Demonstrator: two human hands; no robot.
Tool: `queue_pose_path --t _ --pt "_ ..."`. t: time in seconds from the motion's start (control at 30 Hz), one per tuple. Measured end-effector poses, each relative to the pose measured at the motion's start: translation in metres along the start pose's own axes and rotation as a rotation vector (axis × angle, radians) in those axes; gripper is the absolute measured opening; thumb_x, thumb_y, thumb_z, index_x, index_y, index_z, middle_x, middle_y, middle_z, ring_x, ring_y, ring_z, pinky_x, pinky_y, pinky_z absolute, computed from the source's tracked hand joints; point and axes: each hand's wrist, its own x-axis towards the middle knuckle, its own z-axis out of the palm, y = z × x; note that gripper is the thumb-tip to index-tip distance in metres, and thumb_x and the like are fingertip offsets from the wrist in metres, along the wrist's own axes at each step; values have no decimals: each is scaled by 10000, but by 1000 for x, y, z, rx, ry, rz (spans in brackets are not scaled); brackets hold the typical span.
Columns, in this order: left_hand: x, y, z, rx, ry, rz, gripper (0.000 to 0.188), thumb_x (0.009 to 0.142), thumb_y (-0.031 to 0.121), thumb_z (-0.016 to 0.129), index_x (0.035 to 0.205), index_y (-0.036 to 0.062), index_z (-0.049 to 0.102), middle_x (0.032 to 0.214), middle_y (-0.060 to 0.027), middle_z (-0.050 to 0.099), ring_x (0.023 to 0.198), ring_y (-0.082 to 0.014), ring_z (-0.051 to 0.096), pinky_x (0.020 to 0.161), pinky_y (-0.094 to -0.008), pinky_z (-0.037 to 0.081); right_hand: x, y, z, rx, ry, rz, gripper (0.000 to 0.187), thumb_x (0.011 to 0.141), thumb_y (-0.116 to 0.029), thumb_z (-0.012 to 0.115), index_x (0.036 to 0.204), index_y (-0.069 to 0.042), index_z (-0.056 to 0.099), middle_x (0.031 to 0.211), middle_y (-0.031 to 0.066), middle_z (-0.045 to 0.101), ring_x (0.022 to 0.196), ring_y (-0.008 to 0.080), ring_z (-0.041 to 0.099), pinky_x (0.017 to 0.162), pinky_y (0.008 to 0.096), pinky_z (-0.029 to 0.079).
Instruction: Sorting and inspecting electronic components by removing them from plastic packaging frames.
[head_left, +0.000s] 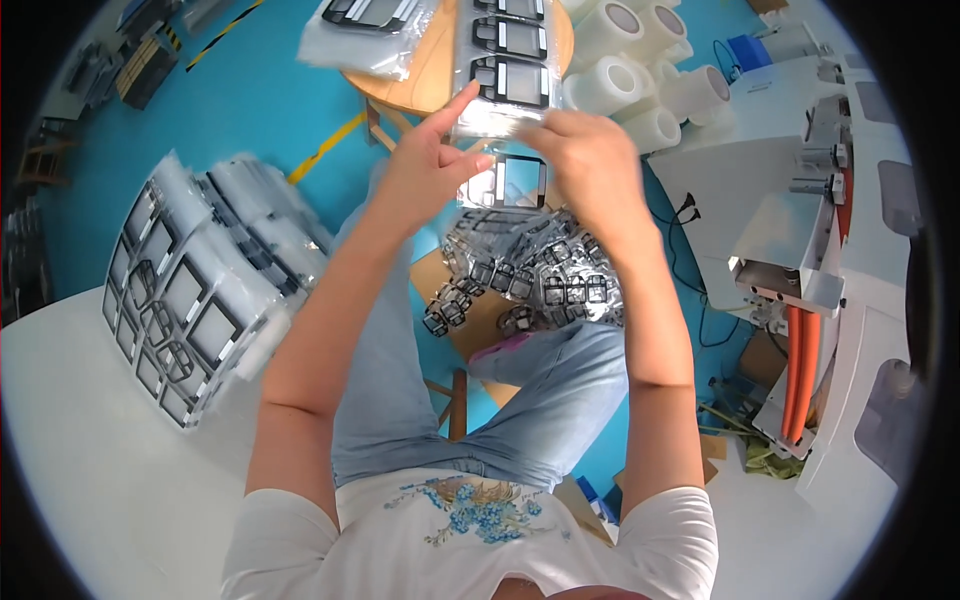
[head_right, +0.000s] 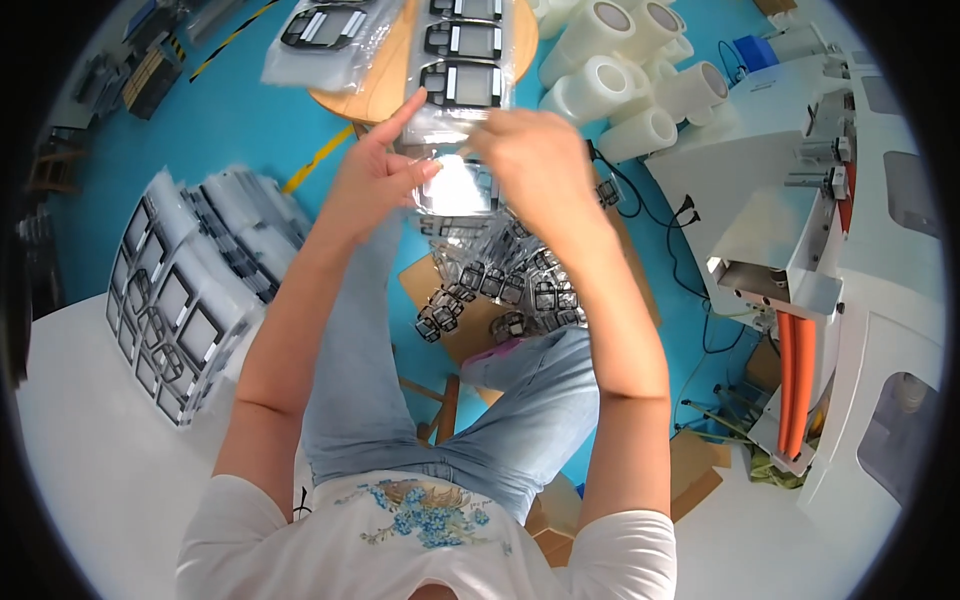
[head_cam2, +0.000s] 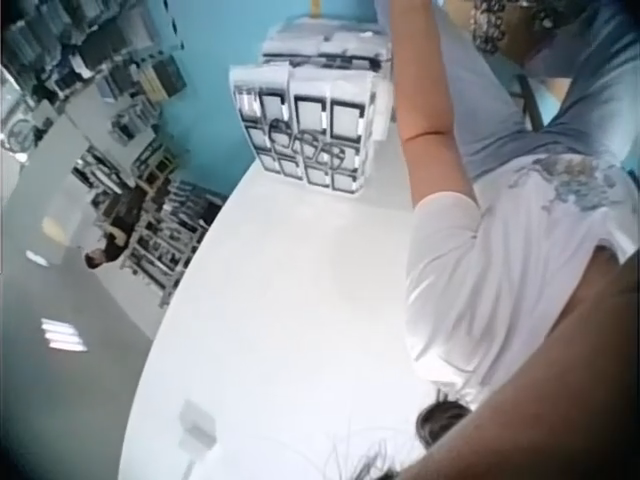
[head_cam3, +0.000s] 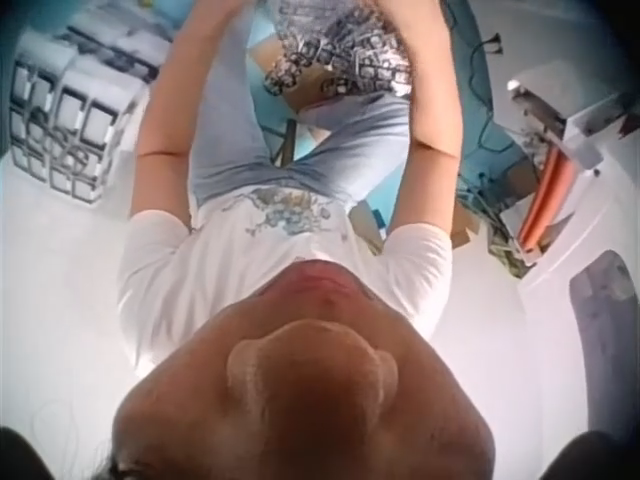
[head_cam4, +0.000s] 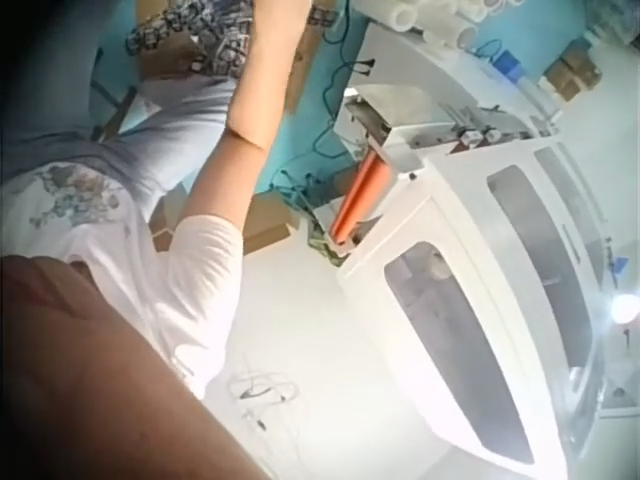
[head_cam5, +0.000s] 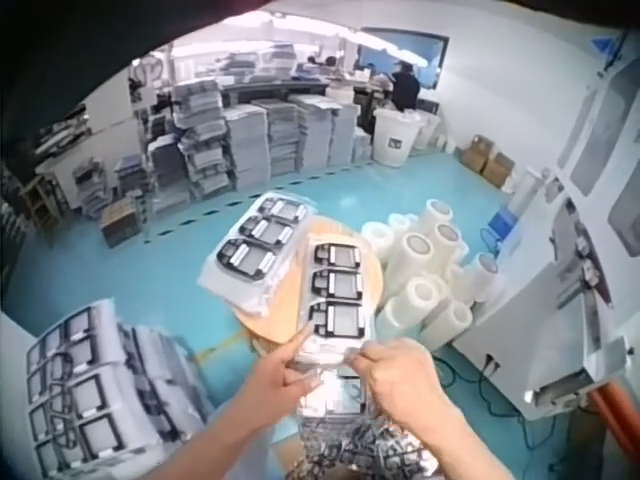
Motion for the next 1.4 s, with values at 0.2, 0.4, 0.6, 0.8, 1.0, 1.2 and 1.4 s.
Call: queue_pose_path --t 0.2,0.4,0.6,0.8,1.0,1.2,1.4 --pt "-11 11 9 197 23 180 747 885 50 631 1547 95 288 661 5 666 689 -19 582 707 -210 469 -74 22 -18 661 50 727 163 911 -120 674 1044 -32 644 824 31 606 695 142 552 634 283 441" --pt "-25 -8 16 -394 -118 160 645 943 135 659 1507 68 354 1105 -58 694 879 -68 655 739 -187 480 -39 5 -34 1095 130 549 149 811 -69 797 934 -20 727 733 -43 617 669 49 513 610 216 397" --pt "-28 -17 18 -54 101 198 674 940 20 615 1524 68 282 917 -79 704 766 -102 644 746 -255 527 79 80 -19 1021 318 695 302 884 -326 725 938 -33 673 700 -73 511 600 34 409 532 224 305" --pt "-3 -16 19 225 265 273 704 918 79 630 1537 123 299 729 -62 684 646 -77 595 617 -250 459 70 102 21 749 196 701 409 914 -361 690 1125 -11 689 716 -77 473 632 31 389 563 211 316" --pt "-5 -10 3 177 42 138 716 946 54 587 1566 130 237 747 -4 681 717 -37 605 642 -200 463 -5 27 -8 533 210 332 193 886 -16 664 1062 -56 734 833 98 638 750 206 615 675 300 476" --pt "-2 0 1 31 -45 38 751 929 81 618 1570 167 237 747 -9 694 642 1 533 565 -169 414 -9 7 13 565 128 193 213 815 -15 698 1004 -99 749 827 68 645 762 247 644 663 348 512" --pt "2 -3 5 -27 12 2 762 893 34 628 1560 111 267 561 79 489 553 -15 356 549 -204 325 10 -13 17 186 132 -48 191 710 -66 636 885 -87 711 777 54 600 752 258 633 610 379 495"
